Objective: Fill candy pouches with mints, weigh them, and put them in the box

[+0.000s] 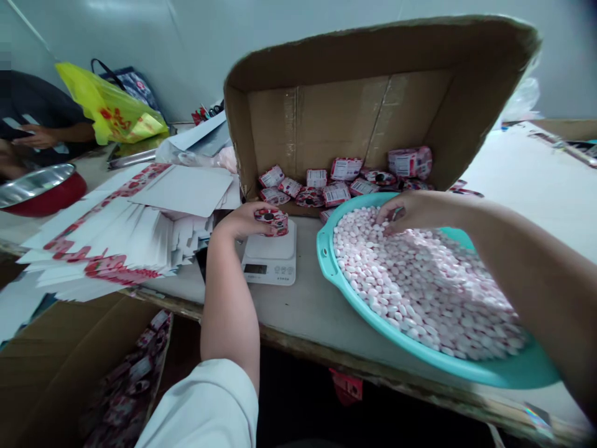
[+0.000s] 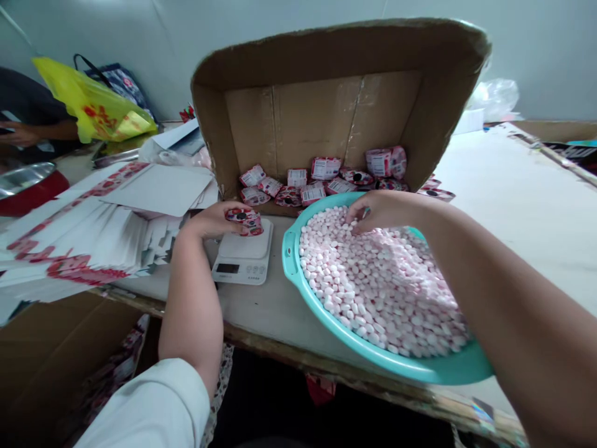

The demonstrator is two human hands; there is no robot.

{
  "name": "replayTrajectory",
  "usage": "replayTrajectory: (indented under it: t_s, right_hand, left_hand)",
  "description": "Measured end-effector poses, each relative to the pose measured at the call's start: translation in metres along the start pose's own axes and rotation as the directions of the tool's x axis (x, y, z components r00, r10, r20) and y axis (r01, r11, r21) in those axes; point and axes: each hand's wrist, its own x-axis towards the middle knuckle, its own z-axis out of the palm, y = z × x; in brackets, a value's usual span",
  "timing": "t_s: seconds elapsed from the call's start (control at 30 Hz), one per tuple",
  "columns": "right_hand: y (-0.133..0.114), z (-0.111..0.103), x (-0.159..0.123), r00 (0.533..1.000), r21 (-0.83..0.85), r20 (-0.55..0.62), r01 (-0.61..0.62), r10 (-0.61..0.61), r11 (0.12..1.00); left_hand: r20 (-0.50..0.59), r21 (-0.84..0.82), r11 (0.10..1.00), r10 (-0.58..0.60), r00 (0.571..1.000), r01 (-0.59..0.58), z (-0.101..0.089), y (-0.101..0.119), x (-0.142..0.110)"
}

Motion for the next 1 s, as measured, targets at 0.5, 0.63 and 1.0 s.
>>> replayTrajectory:
  t_s: [0.5,0.63,1.0]
  right_hand:
    - [0.014,0.009,-0.002,0.999,0.108,-0.040,0.014,-0.010,0.994]
    - [0.020,0.011,-0.002,0.999,0.156,-0.027,0.020,-0.016,0.988]
    - [0.009,0.013,-0.001,1.000,0.095,0.014,0.000,-0.002,0.995]
  left_hand:
    - [-0.627,0.433,0.869,0.482,0.612,-0.240,0.004,0.015,-0.007]
    - [-0.615,0.477,0.852,0.500,0.610,-0.216,0.001,0.013,-0.010]
    - [-0.629,0.604,0.774,0.610,0.482,-0.191,0.009,0.020,-0.007]
